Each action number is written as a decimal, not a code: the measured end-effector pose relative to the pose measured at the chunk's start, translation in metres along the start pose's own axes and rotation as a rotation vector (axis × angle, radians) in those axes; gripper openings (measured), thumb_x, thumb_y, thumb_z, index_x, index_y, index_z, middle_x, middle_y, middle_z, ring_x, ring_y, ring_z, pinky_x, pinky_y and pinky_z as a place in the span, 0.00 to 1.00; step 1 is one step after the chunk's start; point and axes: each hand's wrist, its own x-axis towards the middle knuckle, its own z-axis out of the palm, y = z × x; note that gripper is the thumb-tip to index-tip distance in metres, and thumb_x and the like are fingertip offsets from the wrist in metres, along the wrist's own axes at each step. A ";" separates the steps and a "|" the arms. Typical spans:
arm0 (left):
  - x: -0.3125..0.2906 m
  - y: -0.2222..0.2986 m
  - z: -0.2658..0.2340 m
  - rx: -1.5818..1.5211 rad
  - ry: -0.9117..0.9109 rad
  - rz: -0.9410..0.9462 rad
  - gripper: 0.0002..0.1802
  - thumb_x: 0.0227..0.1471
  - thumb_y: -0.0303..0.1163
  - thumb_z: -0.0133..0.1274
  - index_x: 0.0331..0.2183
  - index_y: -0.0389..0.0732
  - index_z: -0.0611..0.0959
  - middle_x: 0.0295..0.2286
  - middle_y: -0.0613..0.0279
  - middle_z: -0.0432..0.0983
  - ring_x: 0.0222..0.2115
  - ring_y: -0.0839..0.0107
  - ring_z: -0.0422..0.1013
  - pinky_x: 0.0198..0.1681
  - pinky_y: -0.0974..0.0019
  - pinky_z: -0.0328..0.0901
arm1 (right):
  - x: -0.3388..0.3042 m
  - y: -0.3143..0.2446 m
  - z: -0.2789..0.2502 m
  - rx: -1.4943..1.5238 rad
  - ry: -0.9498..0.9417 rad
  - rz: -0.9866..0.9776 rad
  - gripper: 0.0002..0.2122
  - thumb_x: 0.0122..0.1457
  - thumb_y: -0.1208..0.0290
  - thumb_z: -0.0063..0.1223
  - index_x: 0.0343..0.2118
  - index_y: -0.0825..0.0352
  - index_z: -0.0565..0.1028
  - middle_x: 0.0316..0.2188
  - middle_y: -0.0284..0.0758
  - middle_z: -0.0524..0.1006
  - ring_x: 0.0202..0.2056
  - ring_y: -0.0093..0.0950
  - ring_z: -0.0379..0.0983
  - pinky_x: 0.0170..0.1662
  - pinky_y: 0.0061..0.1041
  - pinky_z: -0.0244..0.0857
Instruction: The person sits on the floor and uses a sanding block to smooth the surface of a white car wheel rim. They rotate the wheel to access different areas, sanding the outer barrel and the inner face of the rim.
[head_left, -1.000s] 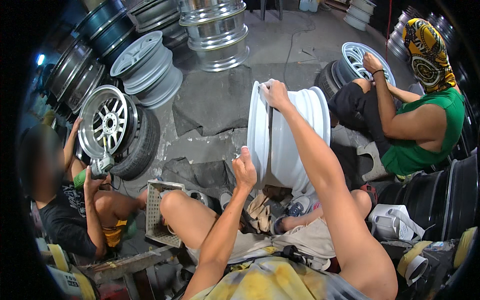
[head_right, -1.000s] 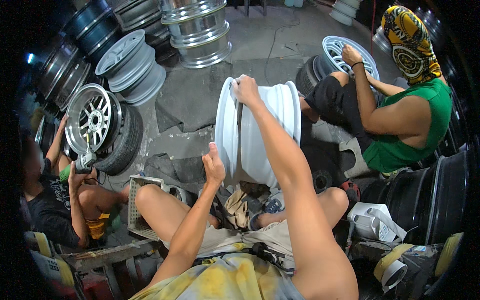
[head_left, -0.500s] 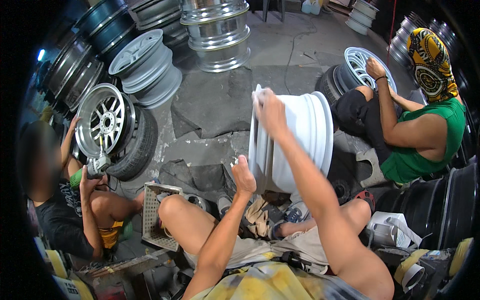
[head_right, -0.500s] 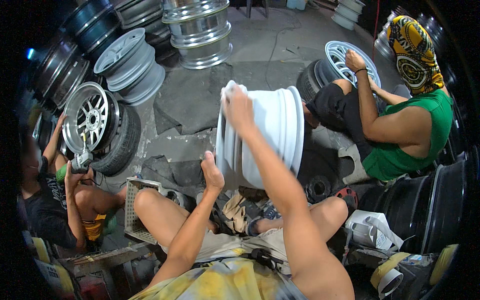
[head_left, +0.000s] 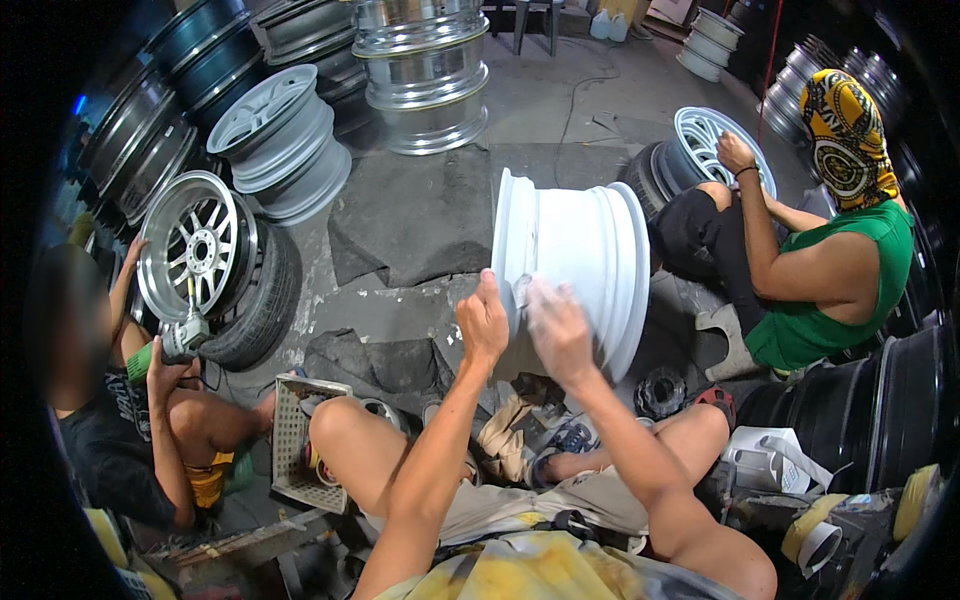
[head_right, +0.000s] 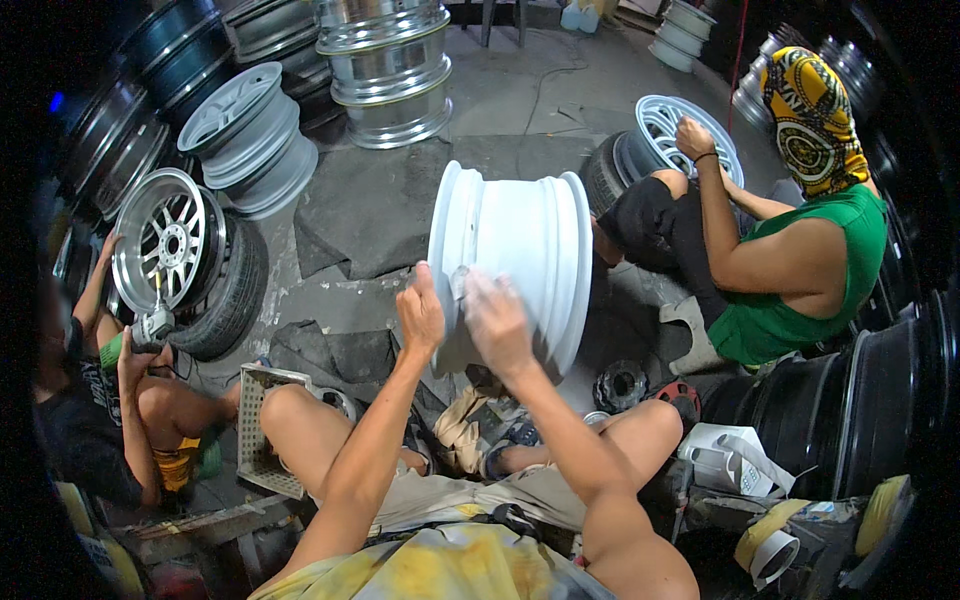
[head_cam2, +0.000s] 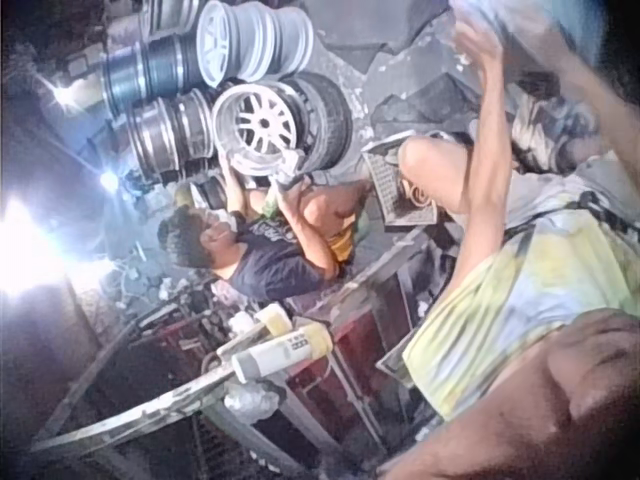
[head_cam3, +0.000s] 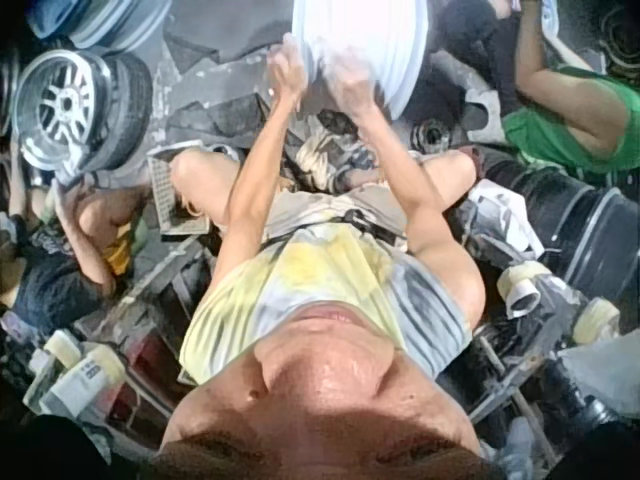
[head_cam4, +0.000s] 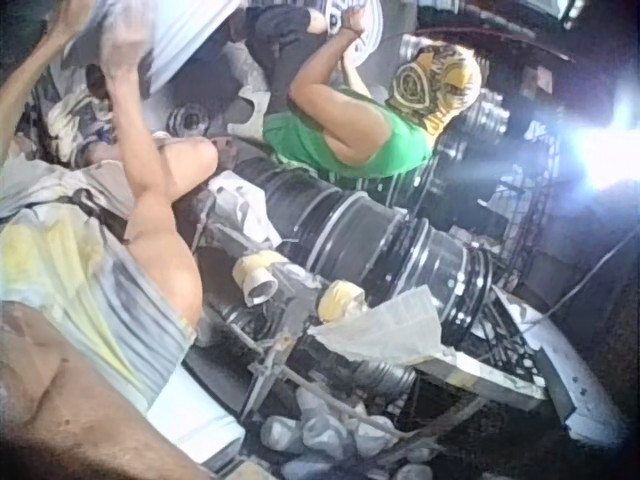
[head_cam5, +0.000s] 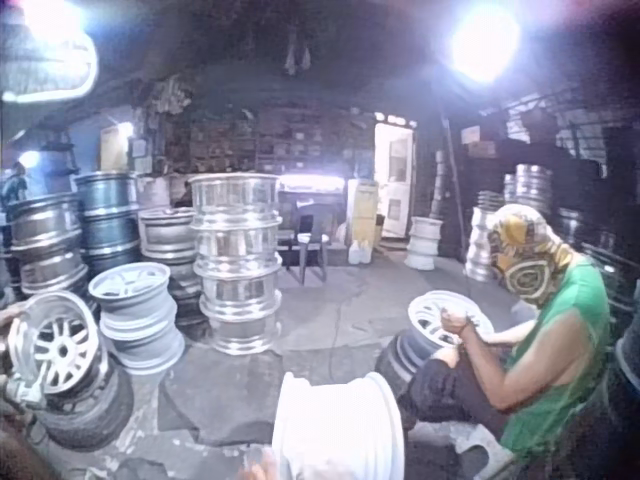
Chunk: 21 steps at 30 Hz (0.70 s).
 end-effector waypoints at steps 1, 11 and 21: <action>-0.010 0.000 -0.004 0.009 -0.005 0.023 0.39 0.68 0.51 0.34 0.20 0.26 0.74 0.14 0.38 0.65 0.15 0.54 0.63 0.25 0.48 0.57 | 0.004 0.011 -0.006 0.001 -0.033 0.033 0.13 0.52 0.81 0.58 0.42 0.73 0.80 0.45 0.45 0.79 0.47 0.44 0.77 0.51 0.40 0.70; -0.003 0.002 0.006 0.142 -0.058 0.095 0.36 0.67 0.52 0.38 0.26 0.28 0.82 0.19 0.30 0.72 0.24 0.35 0.73 0.30 0.40 0.62 | 0.116 0.159 0.062 -0.072 -0.455 0.390 0.11 0.54 0.70 0.54 0.35 0.72 0.80 0.35 0.50 0.79 0.39 0.52 0.75 0.46 0.42 0.70; 0.097 0.029 0.042 0.417 -0.102 -0.002 0.30 0.65 0.51 0.39 0.32 0.33 0.81 0.30 0.33 0.78 0.35 0.34 0.75 0.41 0.37 0.66 | -0.016 0.083 -0.047 -0.178 -0.294 -0.143 0.16 0.55 0.78 0.50 0.47 0.69 0.79 0.57 0.42 0.73 0.61 0.39 0.67 0.65 0.41 0.58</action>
